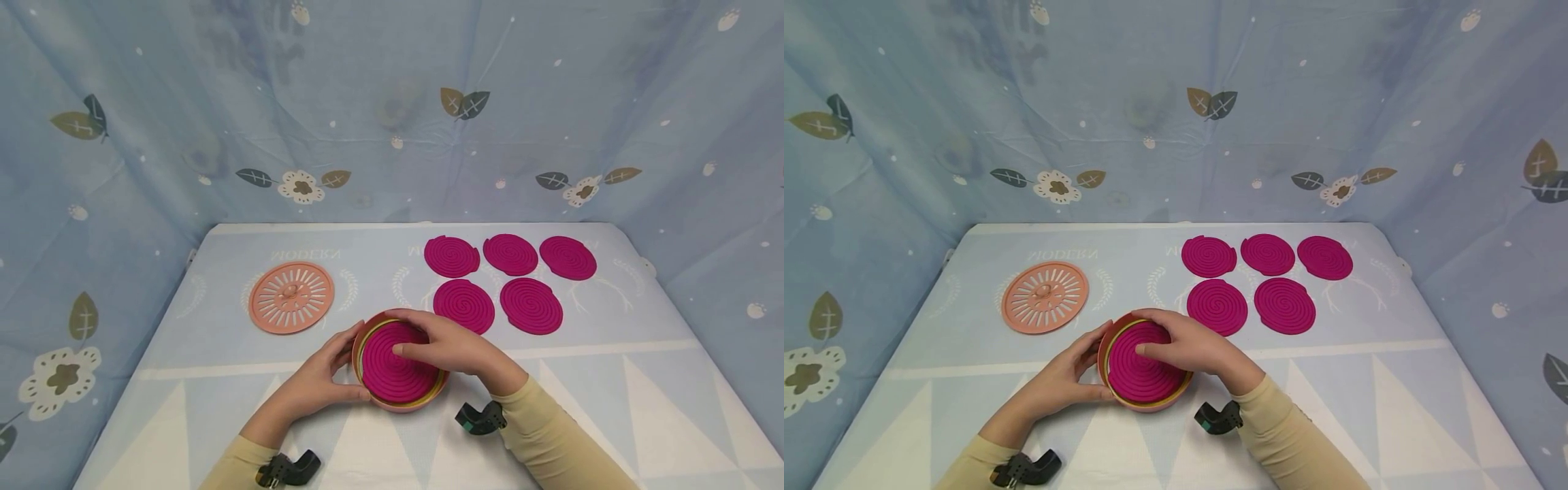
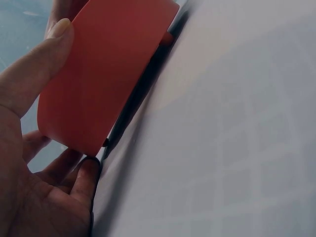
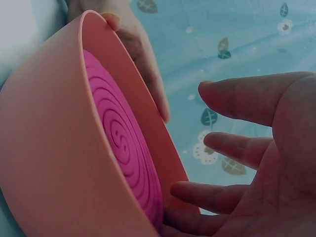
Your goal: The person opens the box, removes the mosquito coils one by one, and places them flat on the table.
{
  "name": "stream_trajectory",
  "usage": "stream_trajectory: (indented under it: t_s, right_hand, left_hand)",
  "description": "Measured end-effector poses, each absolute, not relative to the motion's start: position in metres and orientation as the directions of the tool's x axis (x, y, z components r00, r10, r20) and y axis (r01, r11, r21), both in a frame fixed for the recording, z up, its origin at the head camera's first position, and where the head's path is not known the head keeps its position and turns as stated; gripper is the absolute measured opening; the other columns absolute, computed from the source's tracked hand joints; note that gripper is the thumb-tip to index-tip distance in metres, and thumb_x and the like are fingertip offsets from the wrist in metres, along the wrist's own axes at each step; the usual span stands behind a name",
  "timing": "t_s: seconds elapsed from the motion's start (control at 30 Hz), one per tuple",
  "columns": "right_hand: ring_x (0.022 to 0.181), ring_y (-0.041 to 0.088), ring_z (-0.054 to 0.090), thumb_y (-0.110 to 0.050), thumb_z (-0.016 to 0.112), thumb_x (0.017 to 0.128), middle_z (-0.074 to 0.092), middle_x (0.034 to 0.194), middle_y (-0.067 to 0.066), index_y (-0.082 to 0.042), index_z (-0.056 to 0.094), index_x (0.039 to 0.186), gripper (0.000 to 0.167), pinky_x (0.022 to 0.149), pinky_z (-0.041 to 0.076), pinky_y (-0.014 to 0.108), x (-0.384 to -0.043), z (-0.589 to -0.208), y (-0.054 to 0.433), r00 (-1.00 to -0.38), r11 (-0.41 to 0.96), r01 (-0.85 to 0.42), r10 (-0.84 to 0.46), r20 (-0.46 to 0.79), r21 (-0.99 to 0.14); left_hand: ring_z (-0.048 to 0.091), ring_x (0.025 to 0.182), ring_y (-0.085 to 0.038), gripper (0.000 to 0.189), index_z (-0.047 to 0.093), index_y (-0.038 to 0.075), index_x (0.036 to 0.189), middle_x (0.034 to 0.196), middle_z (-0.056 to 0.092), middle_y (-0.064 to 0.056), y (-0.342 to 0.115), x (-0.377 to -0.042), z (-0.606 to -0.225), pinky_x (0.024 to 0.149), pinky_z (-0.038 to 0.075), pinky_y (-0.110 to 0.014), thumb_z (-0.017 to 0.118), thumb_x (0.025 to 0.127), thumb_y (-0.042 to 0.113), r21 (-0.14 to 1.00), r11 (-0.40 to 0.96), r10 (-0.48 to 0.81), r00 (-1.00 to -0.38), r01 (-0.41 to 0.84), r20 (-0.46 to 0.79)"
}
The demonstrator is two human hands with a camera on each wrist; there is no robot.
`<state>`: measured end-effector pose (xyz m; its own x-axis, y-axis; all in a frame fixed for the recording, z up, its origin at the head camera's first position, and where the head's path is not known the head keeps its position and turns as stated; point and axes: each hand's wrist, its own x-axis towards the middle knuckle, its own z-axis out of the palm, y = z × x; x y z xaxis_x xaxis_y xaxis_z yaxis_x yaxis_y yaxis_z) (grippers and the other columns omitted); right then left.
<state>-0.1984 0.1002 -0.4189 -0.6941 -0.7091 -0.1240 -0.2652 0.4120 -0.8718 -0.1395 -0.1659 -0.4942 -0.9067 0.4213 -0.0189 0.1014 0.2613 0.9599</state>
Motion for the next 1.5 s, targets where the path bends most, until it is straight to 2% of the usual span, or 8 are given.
stream_trajectory:
  t_s: [0.63, 0.93, 1.17, 1.5]
  right_hand:
    - [0.121, 0.018, 0.053, -0.032, 0.067, 0.095, 0.056, 0.136, 0.0, -0.021, 0.048, 0.147, 0.057, 0.105, 0.047, 0.045, -0.199, -0.42, 0.101, -0.69, 0.431, -0.255, -0.709, -0.15, -0.865]
    - [0.126, 0.018, 0.051, -0.034, 0.068, 0.095, 0.054, 0.139, 0.0, -0.019, 0.047, 0.148, 0.059, 0.109, 0.044, 0.043, -0.199, -0.419, 0.102, -0.681, 0.445, -0.269, -0.715, -0.157, -0.854]
    - [0.127, 0.019, 0.051, -0.034, 0.066, 0.096, 0.055, 0.139, 0.001, -0.021, 0.045, 0.149, 0.058, 0.109, 0.044, 0.044, -0.2, -0.421, 0.105, -0.673, 0.417, -0.231, -0.721, -0.165, -0.879]
    - [0.13, 0.026, 0.05, -0.038, 0.064, 0.096, 0.05, 0.145, 0.005, -0.025, 0.042, 0.151, 0.06, 0.105, 0.049, 0.04, -0.201, -0.422, 0.111, -0.721, 0.374, -0.142, -0.674, -0.163, -0.917]
  left_hand:
    - [0.039, 0.137, -0.01, 0.113, 0.025, 0.021, 0.159, 0.152, 0.037, 0.006, -0.166, -0.14, -0.493, 0.113, 0.036, -0.023, 0.093, 0.069, 0.031, 0.958, 0.268, 0.419, -0.908, 0.101, -0.021]
    - [0.038, 0.138, -0.01, 0.112, 0.025, 0.02, 0.158, 0.152, 0.036, 0.007, -0.166, -0.141, -0.494, 0.113, 0.035, -0.024, 0.092, 0.07, 0.029, 0.961, 0.252, 0.43, -0.903, 0.112, -0.008]
    - [0.038, 0.138, -0.01, 0.111, 0.026, 0.021, 0.158, 0.152, 0.036, 0.006, -0.166, -0.14, -0.495, 0.114, 0.035, -0.024, 0.092, 0.069, 0.03, 0.959, 0.257, 0.428, -0.904, 0.12, -0.002]
    - [0.038, 0.138, -0.009, 0.113, 0.026, 0.022, 0.158, 0.153, 0.035, 0.008, -0.166, -0.14, -0.492, 0.113, 0.035, -0.023, 0.093, 0.068, 0.031, 0.959, 0.263, 0.42, -0.907, 0.1, -0.021]
